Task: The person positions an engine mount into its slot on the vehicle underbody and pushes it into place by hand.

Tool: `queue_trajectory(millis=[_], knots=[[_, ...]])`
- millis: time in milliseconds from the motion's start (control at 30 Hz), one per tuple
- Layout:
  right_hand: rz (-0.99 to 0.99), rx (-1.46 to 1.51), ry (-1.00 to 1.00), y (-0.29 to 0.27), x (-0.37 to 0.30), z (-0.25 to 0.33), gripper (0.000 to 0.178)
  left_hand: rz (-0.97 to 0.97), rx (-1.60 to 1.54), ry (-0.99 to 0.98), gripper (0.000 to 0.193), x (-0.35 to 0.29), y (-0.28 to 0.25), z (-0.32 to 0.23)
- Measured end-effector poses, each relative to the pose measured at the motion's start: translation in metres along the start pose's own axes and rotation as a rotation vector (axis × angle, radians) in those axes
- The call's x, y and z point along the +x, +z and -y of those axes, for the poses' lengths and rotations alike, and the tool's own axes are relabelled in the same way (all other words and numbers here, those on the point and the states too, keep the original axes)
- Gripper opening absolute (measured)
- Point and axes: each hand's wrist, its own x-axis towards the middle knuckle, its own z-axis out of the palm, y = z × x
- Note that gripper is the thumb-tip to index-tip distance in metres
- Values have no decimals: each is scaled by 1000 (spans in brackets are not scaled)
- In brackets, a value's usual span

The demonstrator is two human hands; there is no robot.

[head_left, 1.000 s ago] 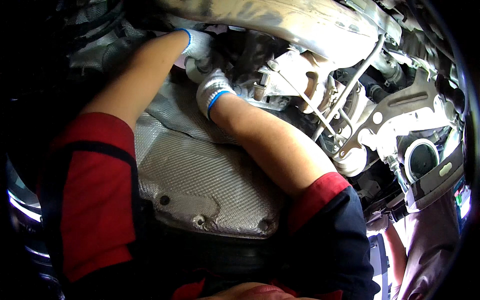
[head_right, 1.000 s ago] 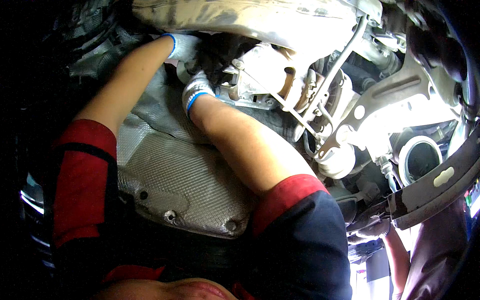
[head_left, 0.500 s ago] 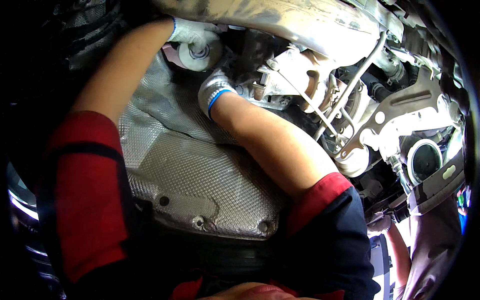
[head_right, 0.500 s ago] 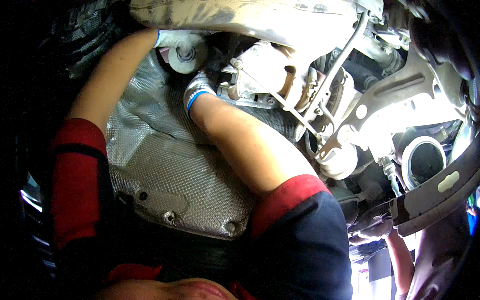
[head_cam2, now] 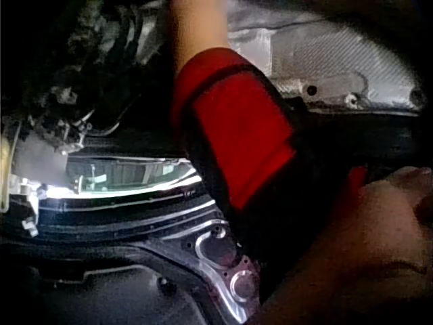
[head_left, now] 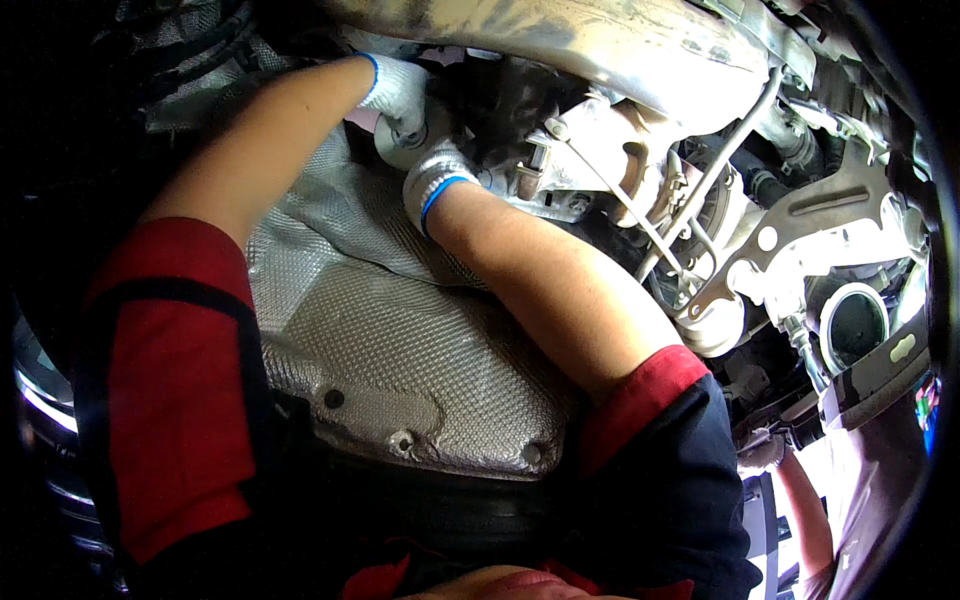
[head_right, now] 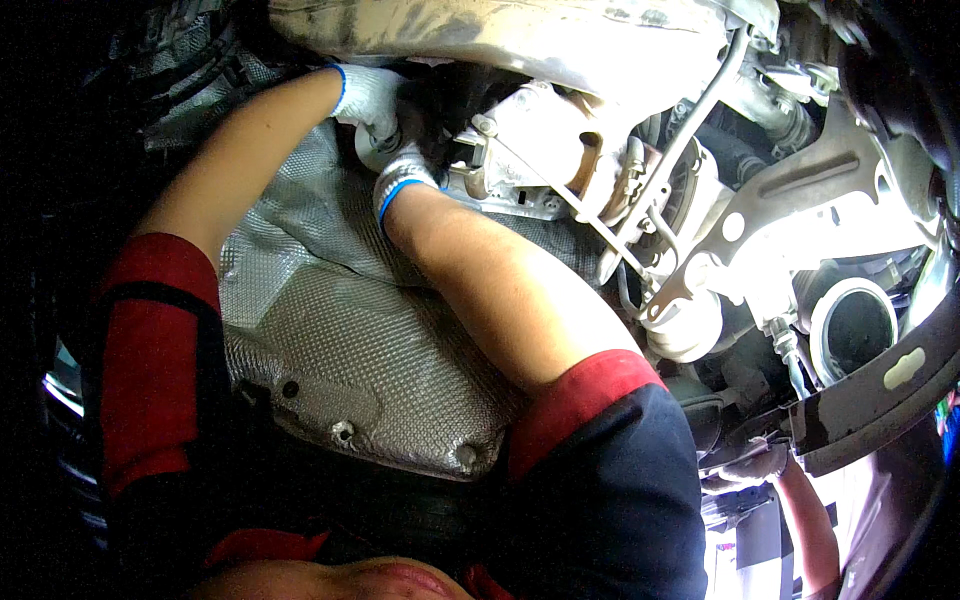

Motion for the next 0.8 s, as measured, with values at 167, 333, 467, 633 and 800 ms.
queue_trajectory(millis=[167, 333, 467, 633, 800], knots=[[3, 0, -68, -6, 4, 2, 30, -99, -8, 174, 51, 20, 16, 28], [41, 59, -37, -9, -3, -6, 30, -206, -7, 202, 42, 18, 23, 19], [54, 61, -8, -11, -4, -5, 31, -98, 276, 172, 35, 13, 25, 20], [33, 57, 2, -9, 2, -1, 34, 6, 933, 355, 28, 30, 71, 21], [109, 95, 33, -9, 6, -3, 39, -77, 745, 377, 32, 36, 71, 23]])
